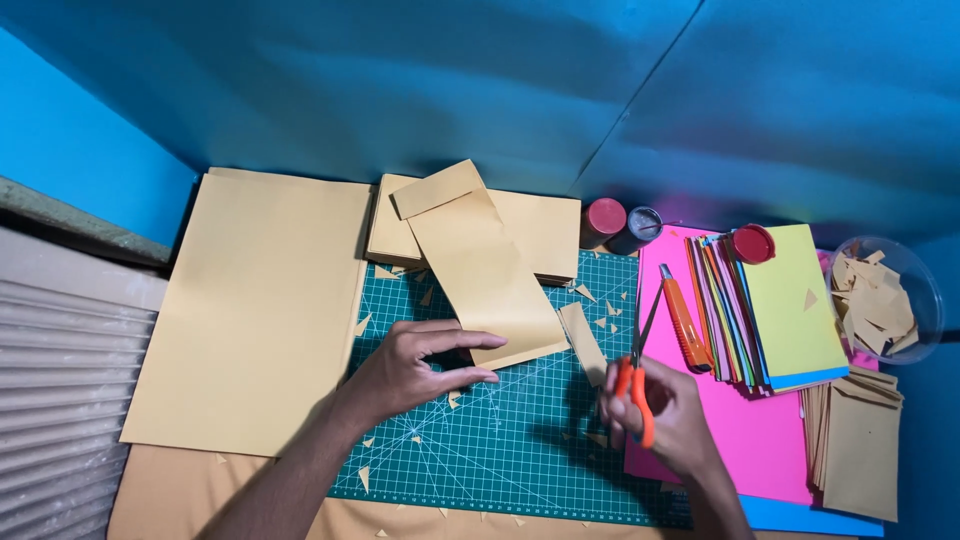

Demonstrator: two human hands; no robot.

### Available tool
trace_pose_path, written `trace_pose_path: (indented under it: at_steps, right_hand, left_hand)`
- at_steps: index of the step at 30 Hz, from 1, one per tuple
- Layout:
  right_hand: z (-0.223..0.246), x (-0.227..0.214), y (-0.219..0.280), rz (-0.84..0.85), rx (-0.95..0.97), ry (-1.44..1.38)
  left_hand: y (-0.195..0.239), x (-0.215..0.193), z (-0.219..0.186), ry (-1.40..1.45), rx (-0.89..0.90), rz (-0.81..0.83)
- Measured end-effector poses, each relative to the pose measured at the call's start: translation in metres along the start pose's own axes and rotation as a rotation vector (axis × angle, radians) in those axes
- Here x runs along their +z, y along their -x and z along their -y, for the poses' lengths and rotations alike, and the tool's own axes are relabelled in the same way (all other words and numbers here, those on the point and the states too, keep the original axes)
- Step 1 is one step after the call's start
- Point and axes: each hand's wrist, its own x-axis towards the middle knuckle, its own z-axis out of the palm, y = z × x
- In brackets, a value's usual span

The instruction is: Folding and cutting brown paper strips using scissors and a utility knife on a cutting mat.

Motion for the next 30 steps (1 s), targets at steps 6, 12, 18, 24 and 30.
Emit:
trace_pose_path:
  at_steps: [6,12,18,24,30]
  right_hand:
    - [0.015,-0.011,0.027,0.716,0.315,0.02]
    - [0.023,0.021,-0.007,0.92,0.378,-0.034]
    - [0.017,0.03,-0.022,0.946,0.446,-0.105]
    - [0.025,0.035,-0.029,0.95,0.512,-0.187]
    - [0.023,0.035,-0.03,0.958,0.47,-0.178]
  left_hand:
    - [0.002,0.0,0.002,0.016,0.002,0.039]
    - [0.001,0.001,-0.001,0.071,-0.002,0.087]
    - [0.002,0.0,-0.001,0.099,0.029,0.114]
    - [0.002,0.0,0.0,0.106,0.032,0.15]
    - [0.003,0.002,0.002,0.093,0.04,0.163]
